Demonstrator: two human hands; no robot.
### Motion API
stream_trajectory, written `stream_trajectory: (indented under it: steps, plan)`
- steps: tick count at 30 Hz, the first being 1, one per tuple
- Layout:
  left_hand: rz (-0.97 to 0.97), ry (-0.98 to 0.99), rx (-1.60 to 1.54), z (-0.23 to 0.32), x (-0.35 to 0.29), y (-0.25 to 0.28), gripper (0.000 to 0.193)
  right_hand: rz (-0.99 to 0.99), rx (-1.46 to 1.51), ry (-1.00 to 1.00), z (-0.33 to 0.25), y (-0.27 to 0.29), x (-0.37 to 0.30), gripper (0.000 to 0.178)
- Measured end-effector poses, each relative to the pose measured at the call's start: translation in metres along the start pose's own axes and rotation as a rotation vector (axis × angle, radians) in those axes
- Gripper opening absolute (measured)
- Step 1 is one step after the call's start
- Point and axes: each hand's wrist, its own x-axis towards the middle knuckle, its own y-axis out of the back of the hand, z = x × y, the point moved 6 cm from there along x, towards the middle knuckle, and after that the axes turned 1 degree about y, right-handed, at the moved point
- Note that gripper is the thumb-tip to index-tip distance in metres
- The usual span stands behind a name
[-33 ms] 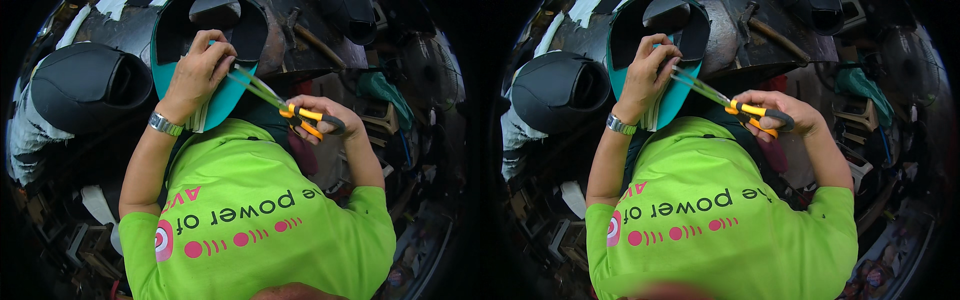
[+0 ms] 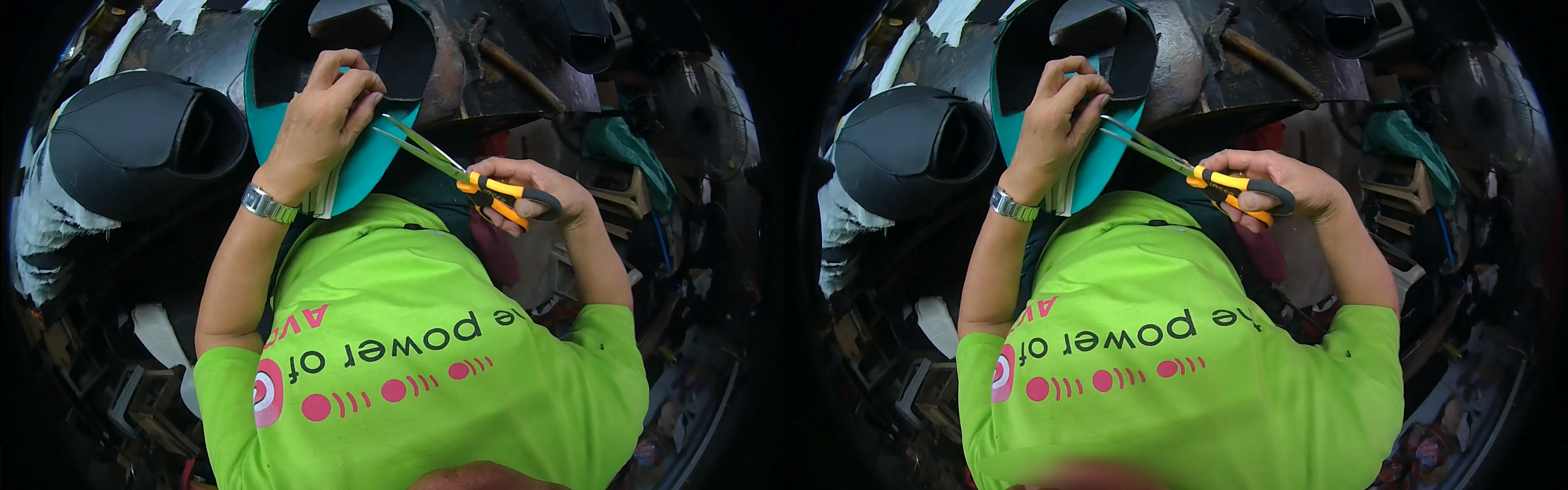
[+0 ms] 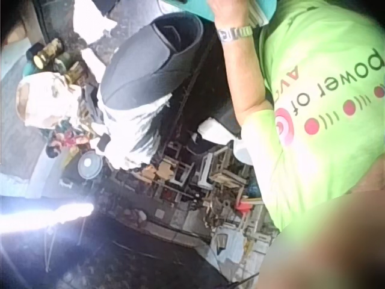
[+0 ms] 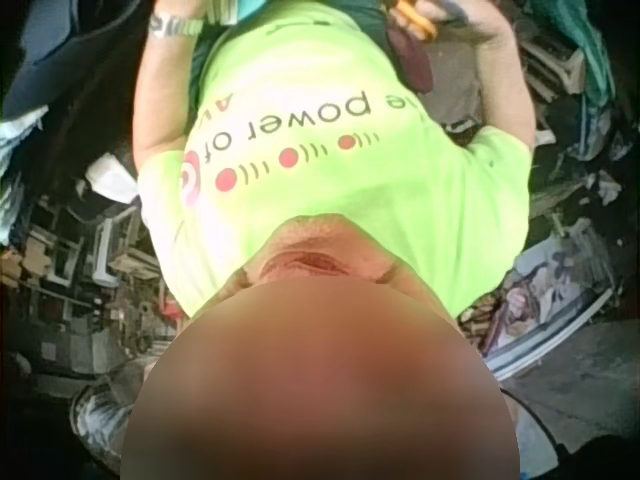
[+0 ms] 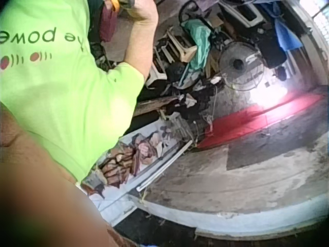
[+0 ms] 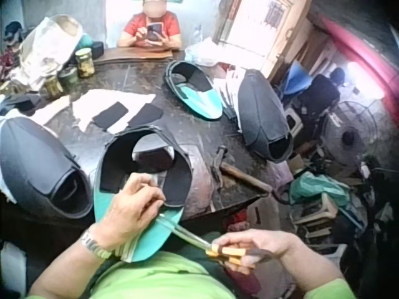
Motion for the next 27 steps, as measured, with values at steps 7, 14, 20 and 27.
stream_trajectory:
  steps: [7,14,20,27]
  plan:
    - [0.019,-0.189,0.050,0.012,-0.007,0.001,0.021,-0.049,0.301,-0.060,-0.001,0.000,-0.008,0.085]
    - [0.055,-0.288,0.162,0.019,-0.018,-0.001,0.027,-0.014,0.390,-0.127,-0.007,-0.008,-0.006,0.080]
    - [0.077,-0.300,0.164,0.017,-0.022,0.001,0.028,-0.107,0.333,-0.085,-0.008,-0.001,0.010,0.071]
    - [0.095,-0.309,0.167,0.017,-0.024,0.002,0.030,-0.145,0.391,-0.129,-0.006,0.006,0.003,0.065]
